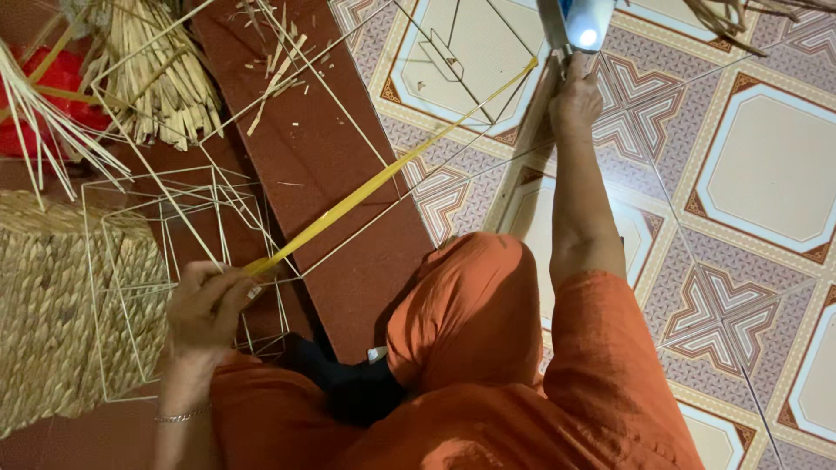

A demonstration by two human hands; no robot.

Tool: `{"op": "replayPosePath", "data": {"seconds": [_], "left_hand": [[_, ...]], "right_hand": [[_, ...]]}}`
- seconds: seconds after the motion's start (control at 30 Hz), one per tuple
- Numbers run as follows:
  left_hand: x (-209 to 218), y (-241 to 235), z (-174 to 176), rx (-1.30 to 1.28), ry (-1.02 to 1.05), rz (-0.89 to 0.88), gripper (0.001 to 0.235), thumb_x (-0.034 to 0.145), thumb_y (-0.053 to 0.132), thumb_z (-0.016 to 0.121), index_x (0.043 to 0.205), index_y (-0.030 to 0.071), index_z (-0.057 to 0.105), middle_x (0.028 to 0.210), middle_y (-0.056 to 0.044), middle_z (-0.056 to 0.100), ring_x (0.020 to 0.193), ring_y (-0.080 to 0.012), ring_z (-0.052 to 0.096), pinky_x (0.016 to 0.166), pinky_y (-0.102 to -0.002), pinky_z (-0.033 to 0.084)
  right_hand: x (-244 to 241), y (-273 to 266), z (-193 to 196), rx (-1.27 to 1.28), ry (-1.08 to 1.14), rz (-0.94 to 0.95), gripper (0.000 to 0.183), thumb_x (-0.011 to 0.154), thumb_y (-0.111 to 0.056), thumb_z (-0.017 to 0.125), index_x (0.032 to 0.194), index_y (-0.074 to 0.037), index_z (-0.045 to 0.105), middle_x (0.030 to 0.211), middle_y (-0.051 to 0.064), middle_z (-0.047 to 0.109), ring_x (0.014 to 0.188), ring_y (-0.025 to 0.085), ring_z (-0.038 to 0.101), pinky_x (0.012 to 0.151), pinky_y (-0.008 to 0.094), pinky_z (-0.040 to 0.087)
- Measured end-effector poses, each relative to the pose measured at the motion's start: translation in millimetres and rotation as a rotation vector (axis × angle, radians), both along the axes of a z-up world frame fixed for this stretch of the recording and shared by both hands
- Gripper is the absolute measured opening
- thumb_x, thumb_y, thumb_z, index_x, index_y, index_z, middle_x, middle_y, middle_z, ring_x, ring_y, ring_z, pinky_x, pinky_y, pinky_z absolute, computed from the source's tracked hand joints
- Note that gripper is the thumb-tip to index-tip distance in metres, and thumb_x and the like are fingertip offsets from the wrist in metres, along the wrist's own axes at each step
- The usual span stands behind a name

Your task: The person sits on the floor and assembles a rectangular basket frame using thin sticks and yellow tape. They repeatedly wrap tape around the frame's corners and edges to secure the sticks in place.

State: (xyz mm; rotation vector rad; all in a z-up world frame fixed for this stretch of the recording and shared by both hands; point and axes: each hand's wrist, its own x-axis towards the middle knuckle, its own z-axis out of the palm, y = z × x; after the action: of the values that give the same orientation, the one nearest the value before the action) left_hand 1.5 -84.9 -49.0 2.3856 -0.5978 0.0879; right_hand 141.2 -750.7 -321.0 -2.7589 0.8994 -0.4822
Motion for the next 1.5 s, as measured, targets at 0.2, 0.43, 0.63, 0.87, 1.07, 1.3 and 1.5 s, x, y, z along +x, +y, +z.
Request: {"op": "replayPosePath", "data": {"seconds": [0.2,0.43,0.63,0.87,1.07,1.3,1.5], "left_hand": [[-6,-14,9,0.099,0.077,0.031,0.014,0.096,0.015,0.069,0.103,0.004,0.074,0.098,-0.004,0.061,0.063,-0.0073,0.053,0.046,-0.02,0.043],[-2,-43,-8,0.18,0.063,-0.056,0.018,0.1,0.022,0.065,0.105,0.009,0.077,0.084,-0.003,0.056,0.064,-0.0134,0.053,0.051,-0.025,0.048],[-1,-54,-6,0.322,0.159,0.047,0.02,0.102,0.021,0.061,0.104,0.011,0.078,0.085,-0.007,0.055,0.068,-0.0179,0.054,0.057,-0.034,0.049],[13,-41,-37,-0.004,0.089,-0.099,0.014,0.094,0.016,0.072,0.102,0.005,0.075,0.089,-0.009,0.056,0.077,-0.0213,0.055,0.068,-0.036,0.047],[18,-38,-46,0.059,0.005,-0.211,0.008,0.088,0.012,0.073,0.095,0.006,0.074,0.087,-0.007,0.06,0.084,-0.0255,0.056,0.071,-0.038,0.048],[6,-47,-40,-0.098,0.135,-0.044,0.011,0.097,0.016,0.068,0.101,0.008,0.074,0.095,-0.015,0.054,0.085,-0.0288,0.059,0.077,-0.04,0.051],[13,-46,-50,-0.097,0.159,-0.039,0.017,0.098,0.024,0.067,0.1,0.009,0.074,0.098,-0.015,0.055,0.089,-0.0307,0.062,0.078,-0.042,0.051]], "right_hand": [[-11,-18,-3,0.03,-0.045,-0.038,0.069,0.085,-0.008,0.07,0.149,-0.019,0.047,0.104,0.025,0.063,0.089,0.045,0.066,0.076,0.053,0.053],[-71,11,-2,0.16,-0.397,0.209,0.04,0.098,-0.013,0.071,0.137,-0.01,0.061,0.111,0.024,0.065,0.102,0.043,0.064,0.089,0.052,0.052],[-135,31,23,-0.066,-0.156,0.011,0.026,0.09,-0.02,0.074,0.116,-0.014,0.072,0.102,0.016,0.067,0.098,0.043,0.061,0.077,0.056,0.047],[-140,97,105,0.795,-0.548,0.233,0.012,0.098,-0.018,0.073,0.105,-0.007,0.075,0.087,0.011,0.075,0.073,0.016,0.07,0.062,0.033,0.055],[-152,254,180,1.217,-0.638,0.475,0.015,0.101,-0.015,0.074,0.092,-0.005,0.067,0.083,0.009,0.068,0.065,0.012,0.062,0.054,0.025,0.049],[-140,280,237,-0.08,-0.602,0.888,0.011,0.095,-0.014,0.082,0.103,-0.014,0.074,0.109,0.0,0.069,0.096,0.025,0.056,0.085,0.04,0.043],[-129,266,253,-0.366,-0.311,1.055,0.005,0.1,-0.017,0.07,0.097,-0.018,0.065,0.102,-0.002,0.065,0.109,0.027,0.053,0.089,0.044,0.038]]}}
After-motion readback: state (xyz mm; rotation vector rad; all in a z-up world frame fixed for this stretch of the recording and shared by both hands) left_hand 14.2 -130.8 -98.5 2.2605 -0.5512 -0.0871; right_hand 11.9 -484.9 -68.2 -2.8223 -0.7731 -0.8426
